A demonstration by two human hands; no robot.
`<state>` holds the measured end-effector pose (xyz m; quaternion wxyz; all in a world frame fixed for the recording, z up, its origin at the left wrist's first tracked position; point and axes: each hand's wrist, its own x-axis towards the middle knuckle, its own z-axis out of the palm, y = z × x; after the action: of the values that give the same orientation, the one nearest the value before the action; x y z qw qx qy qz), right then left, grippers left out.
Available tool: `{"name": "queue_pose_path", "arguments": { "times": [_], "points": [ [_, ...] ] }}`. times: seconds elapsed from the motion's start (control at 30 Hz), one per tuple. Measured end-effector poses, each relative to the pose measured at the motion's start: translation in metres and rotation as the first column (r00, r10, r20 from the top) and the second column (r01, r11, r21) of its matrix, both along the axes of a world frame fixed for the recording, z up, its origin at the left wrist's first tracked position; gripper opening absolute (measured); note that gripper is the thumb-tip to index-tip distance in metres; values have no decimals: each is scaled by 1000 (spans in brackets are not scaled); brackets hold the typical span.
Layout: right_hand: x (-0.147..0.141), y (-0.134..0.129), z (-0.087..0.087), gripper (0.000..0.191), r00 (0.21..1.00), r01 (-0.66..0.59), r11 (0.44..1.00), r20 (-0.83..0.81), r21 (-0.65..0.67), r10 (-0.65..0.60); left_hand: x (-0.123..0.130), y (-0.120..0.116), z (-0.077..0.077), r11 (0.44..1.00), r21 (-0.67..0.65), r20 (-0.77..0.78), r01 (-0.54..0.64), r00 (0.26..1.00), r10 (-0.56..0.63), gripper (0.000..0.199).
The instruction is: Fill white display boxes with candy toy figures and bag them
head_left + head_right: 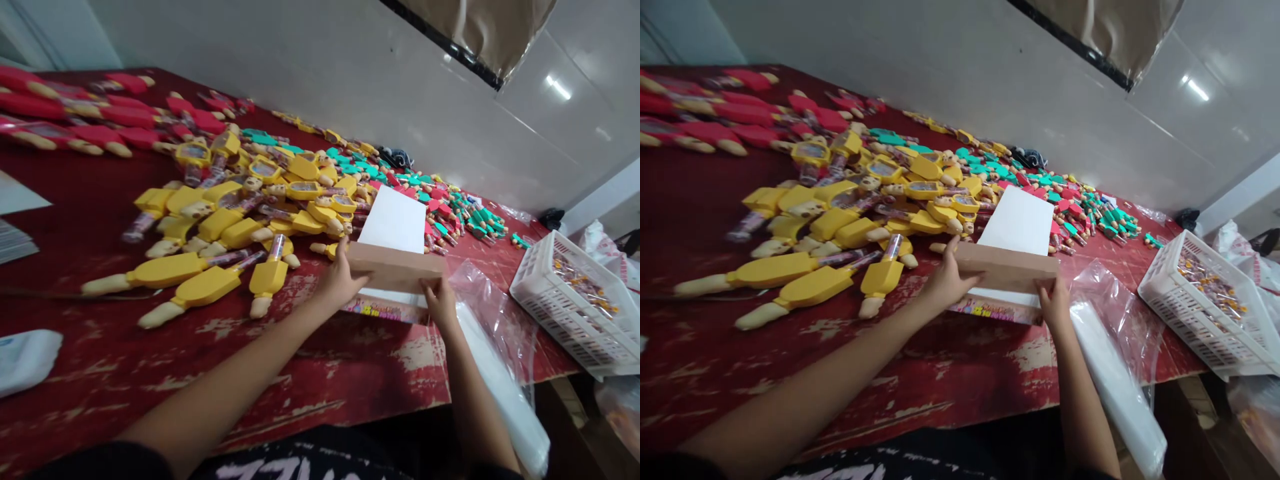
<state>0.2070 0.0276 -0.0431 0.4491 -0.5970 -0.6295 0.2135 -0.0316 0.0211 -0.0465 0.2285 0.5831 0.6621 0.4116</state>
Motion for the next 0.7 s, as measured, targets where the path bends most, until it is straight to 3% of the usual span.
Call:
{"name": "queue_pose_path", "arguments": {
  "times": [0.1, 0.17, 0.27, 0.37, 0.47, 0.57, 0.63, 0.7],
  "points": [
    [0, -10, -3, 69, 993, 20, 997, 120, -78, -10, 0, -11, -11, 1000, 21, -145, 2, 989, 1, 101],
    [-3, -24, 2, 69, 956, -5, 991, 291, -132, 44, -2, -19, -15, 997, 62, -266, 42, 964, -24, 85],
    [-10, -45, 16, 85, 819, -50, 960, 539, -276, 197, -4, -31, -21, 987, 101, -415, 123, 907, -71, 63],
    [-19, -63, 29, 107, 671, 24, 926, 692, -378, 265, -5, -45, -29, 965, 190, -466, 184, 882, -76, 62],
    [-28, -71, 34, 94, 497, 73, 946, 834, -316, 241, -4, -60, -38, 912, 315, -508, 261, 859, -71, 61],
    [-34, -66, 28, 100, 393, -66, 958, 875, -278, 281, -4, -71, -42, 860, 381, -572, 339, 817, -68, 69],
    [-37, -60, 20, 111, 390, -205, 931, 847, -303, 361, -6, -76, -43, 837, 384, -622, 389, 779, -76, 79],
    [-39, -55, 14, 113, 403, -263, 911, 821, -319, 404, -7, -78, -43, 812, 368, -665, 453, 738, -110, 85]
  ]
}}
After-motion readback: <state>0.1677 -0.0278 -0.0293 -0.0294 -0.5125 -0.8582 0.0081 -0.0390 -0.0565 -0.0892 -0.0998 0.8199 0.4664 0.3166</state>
